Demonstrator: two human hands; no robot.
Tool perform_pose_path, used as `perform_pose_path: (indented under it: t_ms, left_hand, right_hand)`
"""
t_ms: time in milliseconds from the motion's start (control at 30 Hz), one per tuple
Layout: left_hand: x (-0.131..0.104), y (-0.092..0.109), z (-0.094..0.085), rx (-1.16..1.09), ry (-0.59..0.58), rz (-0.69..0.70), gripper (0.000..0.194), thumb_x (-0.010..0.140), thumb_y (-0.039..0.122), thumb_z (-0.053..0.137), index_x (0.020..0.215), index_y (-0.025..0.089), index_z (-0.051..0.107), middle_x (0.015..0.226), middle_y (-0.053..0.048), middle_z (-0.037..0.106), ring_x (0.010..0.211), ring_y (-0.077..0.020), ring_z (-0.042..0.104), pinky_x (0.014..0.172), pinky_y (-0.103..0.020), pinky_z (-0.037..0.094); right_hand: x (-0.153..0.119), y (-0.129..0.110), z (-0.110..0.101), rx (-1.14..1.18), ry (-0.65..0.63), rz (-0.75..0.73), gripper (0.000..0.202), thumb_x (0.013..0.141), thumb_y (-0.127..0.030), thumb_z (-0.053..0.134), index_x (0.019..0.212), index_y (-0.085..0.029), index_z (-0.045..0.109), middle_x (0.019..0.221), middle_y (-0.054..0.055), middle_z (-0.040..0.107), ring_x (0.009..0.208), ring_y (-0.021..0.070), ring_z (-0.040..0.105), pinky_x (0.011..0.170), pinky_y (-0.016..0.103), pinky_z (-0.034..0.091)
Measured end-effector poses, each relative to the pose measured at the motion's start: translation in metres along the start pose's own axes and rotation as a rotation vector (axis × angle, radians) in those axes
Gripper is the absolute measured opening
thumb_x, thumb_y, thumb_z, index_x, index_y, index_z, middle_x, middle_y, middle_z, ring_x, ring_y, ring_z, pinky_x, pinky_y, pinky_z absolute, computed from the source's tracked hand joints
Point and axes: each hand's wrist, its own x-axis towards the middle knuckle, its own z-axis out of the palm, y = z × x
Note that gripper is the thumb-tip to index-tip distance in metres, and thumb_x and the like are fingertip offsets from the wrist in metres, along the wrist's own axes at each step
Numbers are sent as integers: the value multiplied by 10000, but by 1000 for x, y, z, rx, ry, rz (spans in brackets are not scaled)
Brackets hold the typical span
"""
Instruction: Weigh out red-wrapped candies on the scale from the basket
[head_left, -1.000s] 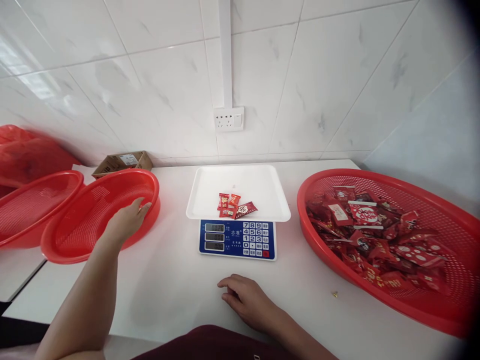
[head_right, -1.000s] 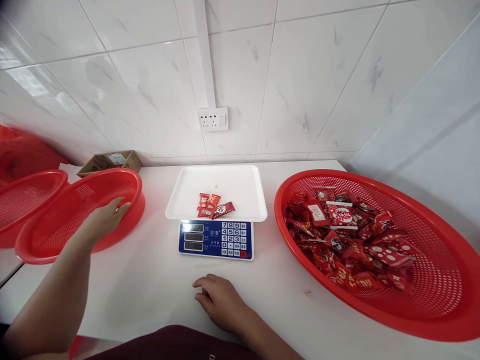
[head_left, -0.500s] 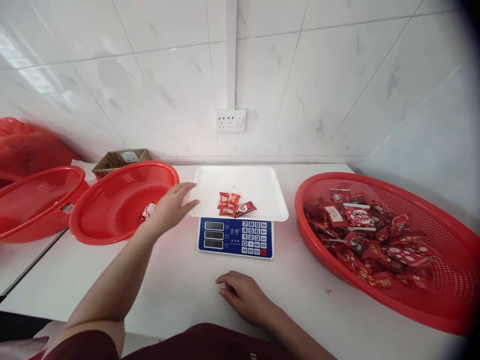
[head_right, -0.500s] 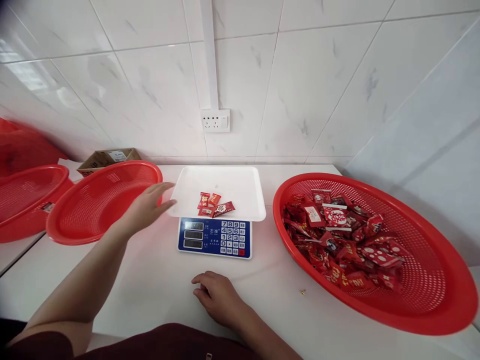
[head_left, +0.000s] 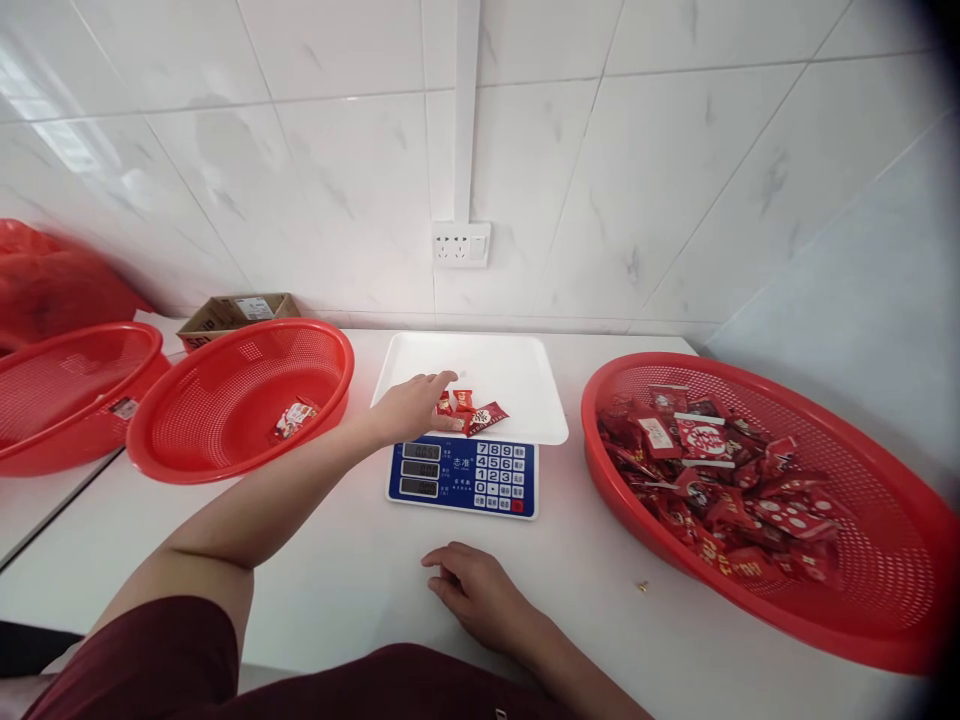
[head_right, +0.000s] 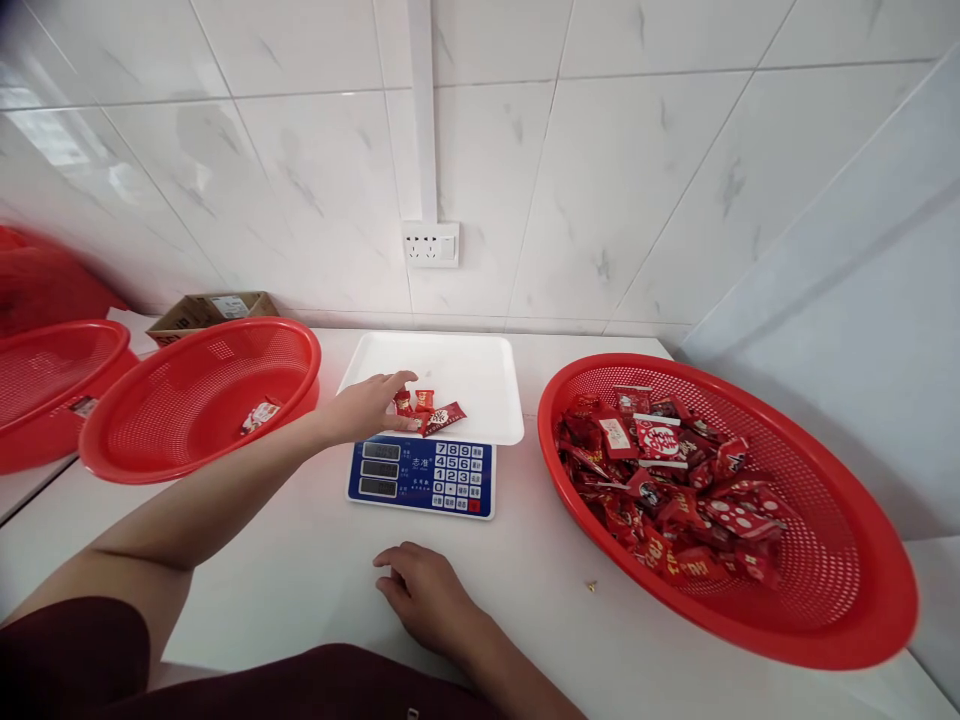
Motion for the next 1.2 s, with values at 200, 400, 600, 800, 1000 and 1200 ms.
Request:
perform_pose_path:
  t_ms: [200,400,600,800,1000,1200]
  left_hand:
    - [5,3,9,-21,6,57,496,798,366,536,1247,195,412,1175,-118,575,1071,-269,540,813,-359,452]
    - [5,0,0,-42,88,102,443,738,139,482,1179,178,452,1117,-102,582,1033,-238,547,821,-339,466]
    - [-36,-51,-49,174,350,-225,353,802,119,411,1139,163,502,1109,-115,578,1045,-253,547,838,-358,467]
    - [-50,-66,-48,245,367,-355,418,878,393,454,1198,137,536,1207,-149,572,1170,-343,479,903,-461,437]
    - [-5,13,4,13,130,121,523,877,565,413,1285,245,488,1275,-90,536,1168,-271,467,895,-406,446]
    - [23,43,12,67,30,201,276,871,355,479,1031,195,637,1052,-103,605,1044,-279,487,791,-369,469]
  right_hand:
    - [-1,-2,0,13,1,4,301,864,-238,504,1115,-186,663,886,53,648,790,168,597,761,271,462]
    - [-1,-5,-3,16,-7,23,307,864,-230,503,1124,-184,660,878,52,645,789,163,597,759,263,461]
    - [-2,-6,-4,16,-19,12,311,869,-244,497,1130,-190,657,897,57,656,817,174,606,775,273,464]
    - [-2,-4,-3,-3,-35,1,319,872,-248,486,1138,-190,652,923,64,659,832,184,607,783,288,462]
    - [0,-2,0,29,3,24,300,846,-229,518,1103,-196,671,887,50,655,791,165,605,765,262,462]
    - [0,-1,-1,48,23,32,306,837,-232,526,1104,-203,675,884,49,656,782,162,606,746,250,463]
